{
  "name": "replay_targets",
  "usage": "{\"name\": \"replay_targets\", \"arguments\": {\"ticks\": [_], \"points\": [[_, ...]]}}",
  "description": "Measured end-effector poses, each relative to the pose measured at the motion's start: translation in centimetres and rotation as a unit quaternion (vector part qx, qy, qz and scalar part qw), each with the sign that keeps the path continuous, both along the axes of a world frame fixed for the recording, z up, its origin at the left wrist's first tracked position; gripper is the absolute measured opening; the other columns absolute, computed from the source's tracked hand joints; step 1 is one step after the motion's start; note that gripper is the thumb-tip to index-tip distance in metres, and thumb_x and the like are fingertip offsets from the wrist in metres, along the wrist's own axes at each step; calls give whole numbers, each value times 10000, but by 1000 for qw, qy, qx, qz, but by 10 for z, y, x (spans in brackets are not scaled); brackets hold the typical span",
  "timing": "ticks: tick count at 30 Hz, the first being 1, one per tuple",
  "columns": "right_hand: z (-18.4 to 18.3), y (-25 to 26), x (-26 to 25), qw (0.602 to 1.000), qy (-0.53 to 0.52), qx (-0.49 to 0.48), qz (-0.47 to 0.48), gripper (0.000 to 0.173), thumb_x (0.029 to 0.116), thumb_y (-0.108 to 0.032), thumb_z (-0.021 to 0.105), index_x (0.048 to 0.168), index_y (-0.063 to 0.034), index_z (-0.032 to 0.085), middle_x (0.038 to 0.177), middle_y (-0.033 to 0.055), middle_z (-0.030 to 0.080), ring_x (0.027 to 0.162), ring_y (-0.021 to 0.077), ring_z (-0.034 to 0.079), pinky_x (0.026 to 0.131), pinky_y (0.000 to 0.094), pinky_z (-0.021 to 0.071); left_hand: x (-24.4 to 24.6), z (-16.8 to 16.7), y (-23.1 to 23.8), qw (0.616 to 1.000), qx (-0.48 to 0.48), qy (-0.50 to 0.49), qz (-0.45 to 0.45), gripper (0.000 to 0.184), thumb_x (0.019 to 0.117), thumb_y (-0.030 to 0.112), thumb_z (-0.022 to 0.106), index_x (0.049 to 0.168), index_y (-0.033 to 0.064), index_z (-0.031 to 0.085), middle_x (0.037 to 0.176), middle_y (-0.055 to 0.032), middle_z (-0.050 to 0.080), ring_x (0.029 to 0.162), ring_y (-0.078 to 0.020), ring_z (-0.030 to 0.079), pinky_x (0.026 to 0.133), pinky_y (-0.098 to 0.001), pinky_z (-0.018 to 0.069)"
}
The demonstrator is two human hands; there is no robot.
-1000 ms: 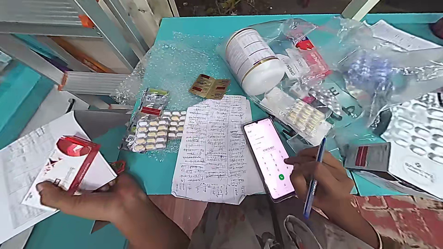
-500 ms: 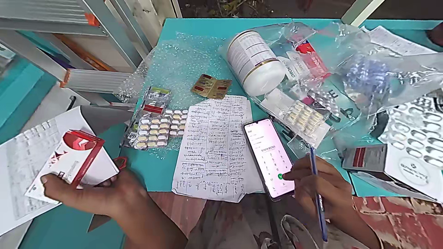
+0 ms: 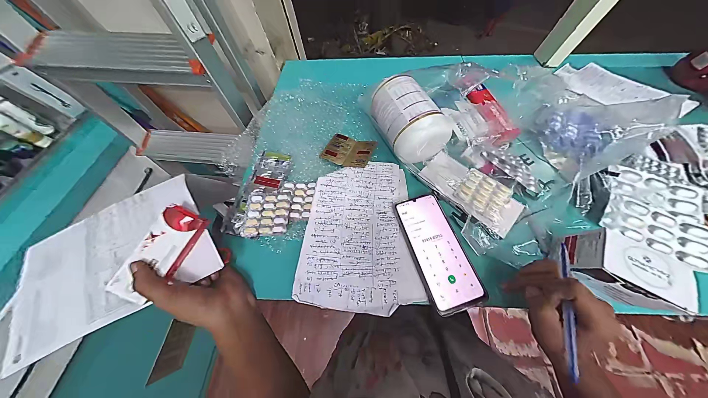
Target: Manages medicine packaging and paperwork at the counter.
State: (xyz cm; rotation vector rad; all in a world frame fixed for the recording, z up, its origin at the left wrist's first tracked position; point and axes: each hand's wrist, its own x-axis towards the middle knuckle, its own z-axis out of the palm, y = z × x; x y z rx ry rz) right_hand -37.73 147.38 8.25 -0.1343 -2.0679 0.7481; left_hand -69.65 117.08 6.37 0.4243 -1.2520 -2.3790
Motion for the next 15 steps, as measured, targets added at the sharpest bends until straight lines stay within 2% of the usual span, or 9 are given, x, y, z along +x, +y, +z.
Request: {"name": "replay_targets", "arguments": {"ticks": [2, 4, 6, 8, 9, 12, 15], "points": [[-2, 3, -4, 998, 33, -52, -4, 186, 1027, -269, 563, 845, -244, 540, 803, -149, 673, 802, -3, 682, 749, 159, 560, 2, 7, 4, 1000, -6, -2, 2, 339, 1105, 317, 339, 1352, 149, 499, 1168, -11, 636, 1021, -94, 644, 837, -306, 556], [-2, 3, -6, 998, 37, -59, -8, 172, 1012, -249, 557, 842, -246, 535, 800, -152, 672, 812, -3, 679, 763, 158, 553, 0, 5, 5, 1000, -7, 7, -12, 343, 1106, 305, 351, 1357, 125, 500, 1181, -24, 643, 1051, -109, 650, 879, -327, 560], [-5, 0, -5, 999, 34, -36, -12, 162, 998, -223, 552, 839, -211, 522, 779, -119, 657, 815, 0, 672, 778, 161, 543, -1, 2, 5, 1000, -28, -4, -7, 322, 1105, 321, 368, 1296, 125, 539, 1078, -13, 663, 921, -95, 667, 756, -296, 572], [-7, 0, -5, 999, 34, -21, -14, 165, 974, -204, 553, 818, -187, 502, 743, -94, 641, 800, 2, 668, 775, 158, 536, -1, 2, 5, 999, -34, -7, -5, 309, 1104, 324, 371, 1253, 127, 558, 1007, -2, 672, 837, -82, 670, 680, -273, 570], [-7, 0, -5, 999, 34, -24, -10, 170, 969, -202, 552, 809, -184, 499, 736, -92, 639, 794, 2, 665, 772, 156, 533, -1, 1, 5, 1000, -30, -2, -2, 307, 1104, 315, 378, 1258, 119, 557, 1004, -12, 676, 831, -89, 671, 676, -279, 572], [-6, 3, -7, 998, 34, -44, 14, 187, 984, -226, 545, 804, -190, 513, 748, -99, 634, 783, -1, 662, 745, 154, 545, -2, -1, 4, 1000, -16, 22, 5, 336, 1102, 286, 400, 1346, 79, 502, 1100, -63, 668, 932, -133, 677, 783, -329, 581], [-5, 4, -8, 997, 34, -56, 36, 182, 973, -219, 548, 797, -181, 515, 733, -90, 623, 759, 1, 656, 724, 153, 546, -3, -2, 7, 999, 2, 40, 23, 333, 1097, 243, 437, 1362, 48, 485, 1126, -89, 672, 971, -154, 686, 827, -349, 585]]}}
